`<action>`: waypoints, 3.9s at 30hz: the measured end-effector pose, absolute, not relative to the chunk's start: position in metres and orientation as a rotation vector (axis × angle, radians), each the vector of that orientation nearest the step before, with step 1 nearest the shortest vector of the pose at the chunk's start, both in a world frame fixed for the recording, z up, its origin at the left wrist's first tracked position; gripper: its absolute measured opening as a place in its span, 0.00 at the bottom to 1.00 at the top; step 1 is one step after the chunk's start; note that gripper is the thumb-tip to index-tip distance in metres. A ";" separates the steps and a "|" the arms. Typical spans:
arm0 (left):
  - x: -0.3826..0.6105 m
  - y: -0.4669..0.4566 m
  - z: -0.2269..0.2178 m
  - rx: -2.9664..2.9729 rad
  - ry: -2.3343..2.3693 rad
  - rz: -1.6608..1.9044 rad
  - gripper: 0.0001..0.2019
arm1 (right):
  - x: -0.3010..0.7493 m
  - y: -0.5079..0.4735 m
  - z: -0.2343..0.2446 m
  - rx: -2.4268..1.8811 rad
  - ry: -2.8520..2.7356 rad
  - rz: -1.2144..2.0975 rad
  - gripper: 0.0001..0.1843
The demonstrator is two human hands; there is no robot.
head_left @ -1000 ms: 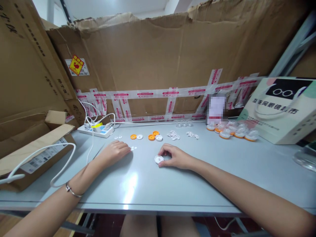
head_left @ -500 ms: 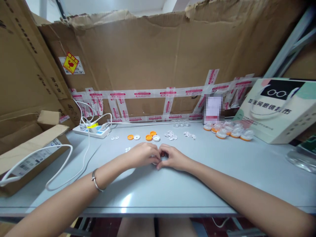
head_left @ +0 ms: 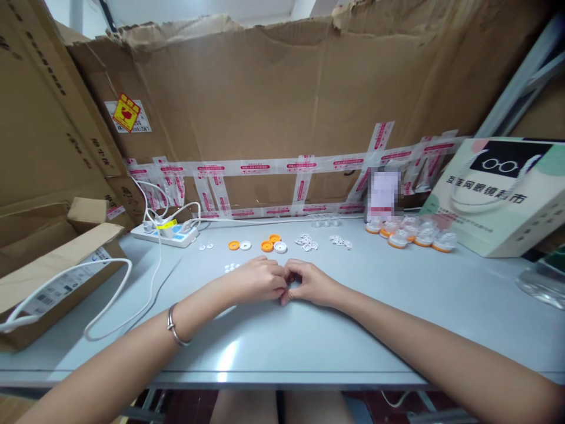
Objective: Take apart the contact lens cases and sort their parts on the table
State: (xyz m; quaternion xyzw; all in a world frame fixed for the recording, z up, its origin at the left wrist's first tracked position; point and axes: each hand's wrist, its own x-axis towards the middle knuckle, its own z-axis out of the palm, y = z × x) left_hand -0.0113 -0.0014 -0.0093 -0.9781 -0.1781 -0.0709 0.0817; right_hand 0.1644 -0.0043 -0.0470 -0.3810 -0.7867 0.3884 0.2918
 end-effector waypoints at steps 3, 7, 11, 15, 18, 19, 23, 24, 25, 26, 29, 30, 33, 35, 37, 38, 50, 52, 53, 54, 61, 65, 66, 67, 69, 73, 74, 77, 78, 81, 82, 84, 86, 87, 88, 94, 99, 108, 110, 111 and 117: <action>-0.014 0.000 -0.018 -2.853 -0.449 -0.270 0.09 | 0.164 -0.004 -0.048 -1.014 -2.096 1.025 0.17; -0.010 0.002 -0.024 -2.895 -0.500 -0.423 0.08 | 0.165 -0.003 -0.049 -1.019 -2.102 1.025 0.17; -0.023 0.003 -0.007 -2.912 -0.612 -0.604 0.06 | 0.165 -0.003 -0.048 -1.007 -2.078 1.066 0.17; -0.071 0.006 0.011 -2.704 -0.782 -0.658 0.06 | 0.165 -0.004 -0.047 -1.021 -2.069 1.092 0.18; -0.113 0.006 0.004 -2.558 -0.804 -0.438 0.07 | 0.166 -0.004 -0.046 -1.040 -2.076 1.084 0.18; -0.124 0.006 -0.001 -2.535 -0.800 -0.366 0.08 | 0.166 -0.005 -0.046 -1.045 -2.077 1.080 0.18; -0.148 0.003 -0.019 -2.507 -0.796 -0.183 0.11 | 0.166 -0.006 -0.045 -1.056 -2.089 1.062 0.18; -0.149 0.003 -0.021 -2.511 -0.804 -0.162 0.12 | 0.166 -0.007 -0.044 -1.057 -2.094 1.056 0.18; -0.149 0.004 -0.023 -2.518 -0.813 -0.154 0.12 | 0.166 -0.007 -0.044 -1.059 -2.100 1.050 0.18; -0.149 0.004 -0.024 -2.525 -0.820 -0.159 0.12 | 0.166 -0.007 -0.044 -1.060 -2.106 1.044 0.18; -0.145 0.006 -0.025 -2.558 -0.848 -0.210 0.13 | 0.166 -0.007 -0.043 -1.060 -2.125 1.027 0.18; -0.144 0.007 -0.026 -2.576 -0.864 -0.233 0.13 | 0.166 -0.007 -0.044 -1.057 -2.130 1.024 0.18; -0.141 0.008 -0.028 -2.646 -0.961 -0.286 0.13 | 0.166 -0.007 -0.044 -1.050 -2.136 1.015 0.18; -0.138 0.008 -0.028 -2.698 -1.052 -0.340 0.13 | 0.166 -0.007 -0.044 -1.048 -2.140 1.011 0.18; -0.135 0.007 -0.026 -2.748 -1.135 -0.440 0.12 | 0.166 -0.007 -0.043 -1.046 -2.147 1.013 0.18; -0.133 0.007 -0.025 -2.768 -1.170 -0.504 0.12 | 0.166 -0.007 -0.043 -1.046 -2.150 1.015 0.18; -0.111 0.016 -0.033 -3.097 -1.236 -0.704 0.10 | 0.166 -0.006 -0.042 -1.049 -2.151 1.015 0.18; -0.115 0.015 -0.034 -3.108 -1.249 -0.719 0.10 | 0.167 -0.005 -0.043 -1.048 -2.154 1.011 0.19; -0.117 0.014 -0.034 -3.112 -1.261 -0.719 0.10 | 0.167 -0.005 -0.043 -1.048 -2.155 1.009 0.19; -0.119 0.013 -0.034 -3.118 -1.276 -0.709 0.10 | 0.167 -0.005 -0.044 -1.048 -2.157 1.007 0.19; -0.103 0.000 -0.022 -3.035 -1.207 -0.883 0.09 | 0.165 -0.006 -0.043 -1.053 -2.158 1.000 0.19; -0.065 -0.012 -0.014 -3.029 -0.962 -0.757 0.08 | 0.165 -0.005 -0.045 -1.028 -2.161 0.989 0.18; -0.055 -0.013 -0.015 -3.008 -0.895 -0.674 0.07 | 0.165 -0.005 -0.045 -1.018 -2.162 0.988 0.19; -0.047 -0.014 -0.016 -2.976 -0.841 -0.597 0.07 | 0.165 -0.004 -0.046 -1.009 -2.161 0.988 0.19; -0.036 -0.012 -0.021 -2.903 -0.773 -0.488 0.06 | 0.166 -0.004 -0.048 -0.995 -2.159 0.987 0.19; -0.029 -0.005 -0.029 -2.796 -0.704 -0.450 0.07 | 0.166 -0.003 -0.049 -0.988 -2.161 0.982 0.19; -0.029 -0.004 -0.030 -2.767 -0.672 -0.452 0.08 | 0.166 -0.003 -0.049 -0.982 -2.160 0.984 0.18; -0.031 -0.005 -0.027 -2.682 -0.520 -0.442 0.10 | 0.166 -0.003 -0.050 -0.966 -2.156 0.985 0.17; -0.031 -0.006 -0.025 -2.657 -0.462 -0.435 0.10 | 0.166 -0.003 -0.051 -0.967 -2.157 0.983 0.17; -0.030 -0.009 -0.018 -2.597 -0.338 -0.408 0.09 | 0.166 -0.003 -0.051 -0.981 -2.151 0.981 0.15; -0.030 -0.010 -0.016 -2.583 -0.315 -0.400 0.09 | 0.166 -0.003 -0.051 -0.985 -2.148 0.983 0.15; -0.029 -0.012 -0.014 -2.567 -0.290 -0.383 0.10 | 0.165 -0.003 -0.051 -0.991 -2.144 0.991 0.15; -0.027 -0.013 -0.013 -2.550 -0.262 -0.368 0.10 | 0.165 -0.003 -0.051 -0.997 -2.136 1.004 0.15; -0.027 -0.013 -0.012 -2.538 -0.245 -0.360 0.10 | 0.165 -0.003 -0.051 -0.999 -2.131 1.008 0.15; -0.026 -0.013 -0.012 -2.524 -0.230 -0.351 0.10 | 0.165 -0.002 -0.051 -1.000 -2.126 1.011 0.15; -0.026 -0.014 -0.013 -2.484 -0.196 -0.321 0.10 | 0.165 -0.002 -0.053 -0.995 -2.112 1.026 0.15; -0.027 -0.010 -0.014 -2.475 -0.149 -0.347 0.09 | 0.165 -0.002 -0.052 -0.990 -2.106 1.032 0.16; -0.028 -0.002 -0.021 -2.592 -0.195 -0.450 0.08 | 0.165 0.000 -0.055 -1.002 -2.093 1.049 0.17; -0.029 0.000 -0.023 -2.636 -0.244 -0.488 0.09 | 0.165 -0.001 -0.054 -0.996 -2.095 1.051 0.17; -0.029 0.002 -0.025 -2.660 -0.268 -0.506 0.09 | 0.166 -0.001 -0.054 -0.996 -2.095 1.053 0.17; -0.032 0.003 -0.028 -2.774 -0.390 -0.550 0.09 | 0.166 -0.001 -0.051 -1.007 -2.091 1.061 0.17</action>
